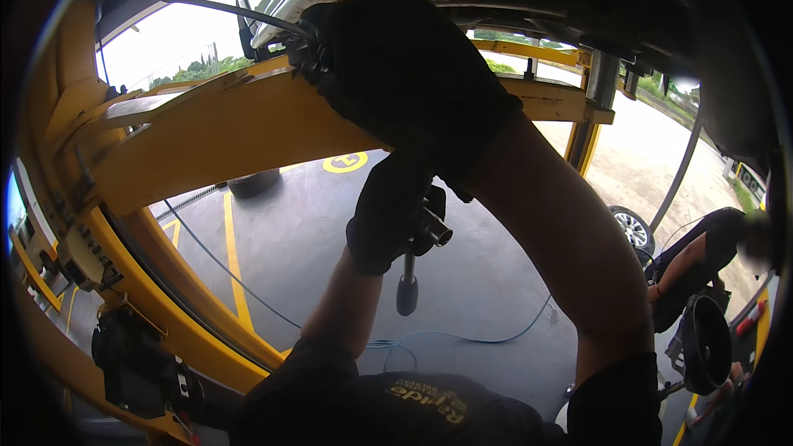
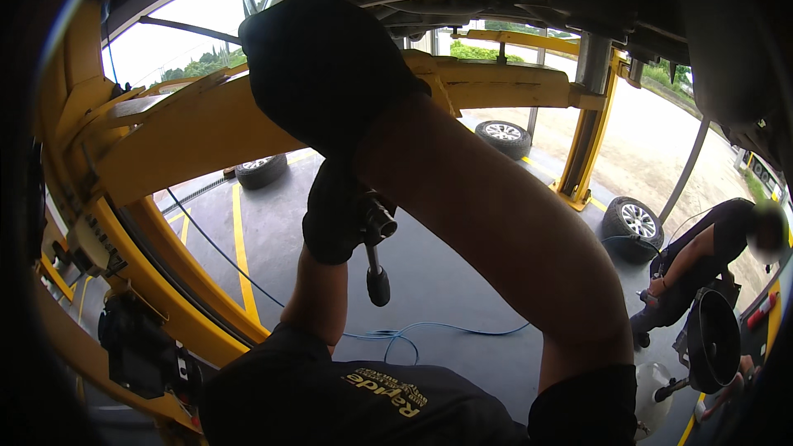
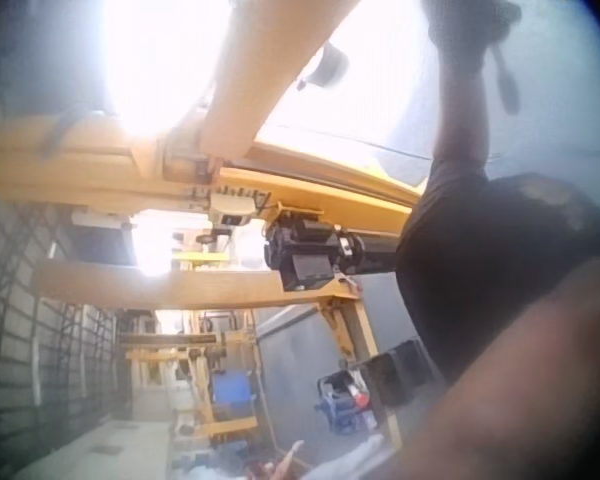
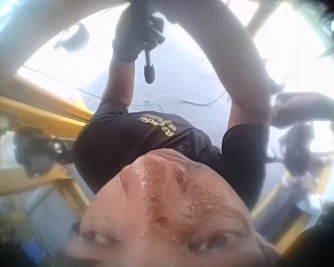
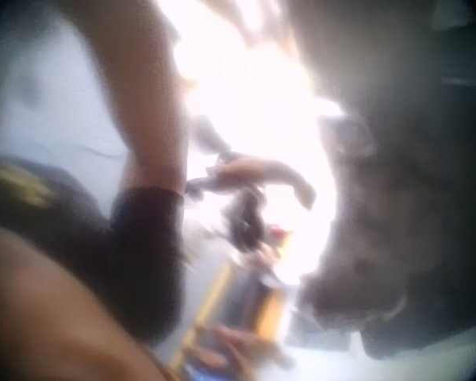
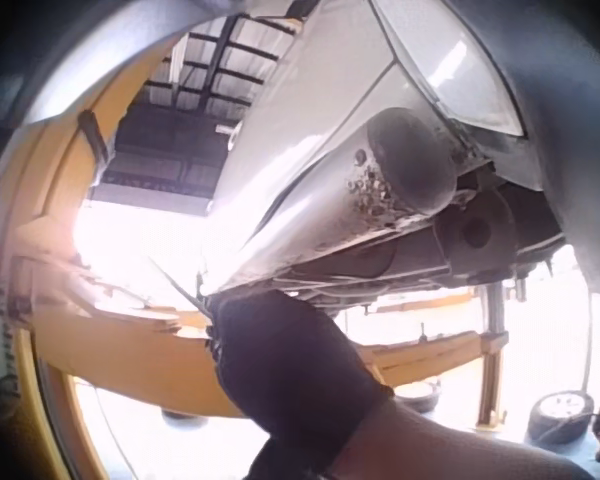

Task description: The person selects a socket wrench from a tool chest and works underneath a raised vehicle. They use the wrench to loosen and remove bolts from the suspension assembly while a fluid drain pan is positioned below. The person removes a suspension component and continues to manipulate fasteners with the wrench.

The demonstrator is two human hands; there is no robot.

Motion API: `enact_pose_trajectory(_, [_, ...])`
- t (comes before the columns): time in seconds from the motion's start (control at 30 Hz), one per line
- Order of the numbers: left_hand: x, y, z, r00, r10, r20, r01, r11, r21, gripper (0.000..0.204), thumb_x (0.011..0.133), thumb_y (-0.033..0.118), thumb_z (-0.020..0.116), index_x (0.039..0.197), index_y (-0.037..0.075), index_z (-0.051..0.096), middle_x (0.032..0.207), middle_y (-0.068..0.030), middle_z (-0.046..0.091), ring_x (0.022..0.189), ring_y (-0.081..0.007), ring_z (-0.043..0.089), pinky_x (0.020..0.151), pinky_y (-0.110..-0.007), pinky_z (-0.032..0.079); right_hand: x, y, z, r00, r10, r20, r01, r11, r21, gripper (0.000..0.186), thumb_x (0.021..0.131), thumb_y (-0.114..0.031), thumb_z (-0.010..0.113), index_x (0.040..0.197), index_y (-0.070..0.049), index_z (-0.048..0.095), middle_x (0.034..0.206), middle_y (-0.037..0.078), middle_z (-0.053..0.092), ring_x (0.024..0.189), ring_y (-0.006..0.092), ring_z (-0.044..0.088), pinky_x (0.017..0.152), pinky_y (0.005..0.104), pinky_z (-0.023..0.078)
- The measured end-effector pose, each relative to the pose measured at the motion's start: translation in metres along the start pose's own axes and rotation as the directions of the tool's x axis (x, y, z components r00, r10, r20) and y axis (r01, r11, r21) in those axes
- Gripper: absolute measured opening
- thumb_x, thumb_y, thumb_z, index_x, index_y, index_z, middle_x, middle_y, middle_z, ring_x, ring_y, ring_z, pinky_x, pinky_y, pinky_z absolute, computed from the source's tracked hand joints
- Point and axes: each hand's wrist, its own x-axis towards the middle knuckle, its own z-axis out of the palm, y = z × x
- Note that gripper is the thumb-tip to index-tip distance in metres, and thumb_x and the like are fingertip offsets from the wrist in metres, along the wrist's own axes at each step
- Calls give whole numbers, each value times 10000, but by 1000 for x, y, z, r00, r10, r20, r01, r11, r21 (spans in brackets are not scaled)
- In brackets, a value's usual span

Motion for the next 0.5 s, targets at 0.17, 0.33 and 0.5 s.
enact_pose_trajectory(0.17, [-3,3,2,973,-207,107,211,977,-35,356,1084,279,521,1230,-39,583,864,-101,705,435,-79,539,403,-205,407,11,-4,14,996,71,51,-74,995,74,229,912,-239,706,1010,-32,721,912,132,734,903,294,735,841,406,597])
enact_pose_trajectory(0.33, [-14,-35,0,932,-306,195,337,929,-152,365,1077,260,528,1285,-38,561,848,-112,701,456,-79,572,418,-200,425,-7,6,-1,980,146,138,-172,964,202,319,915,-268,728,1107,-16,691,961,144,733,918,311,732,843,422,596])
enact_pose_trajectory(0.5, [-42,-122,32,878,-238,416,414,815,-406,427,972,135,662,1351,-3,522,899,-90,690,636,-114,663,515,-242,508,-105,-13,-74,824,534,190,-567,764,307,506,918,-346,781,1275,-40,593,955,151,719,796,225,739,705,354,583])
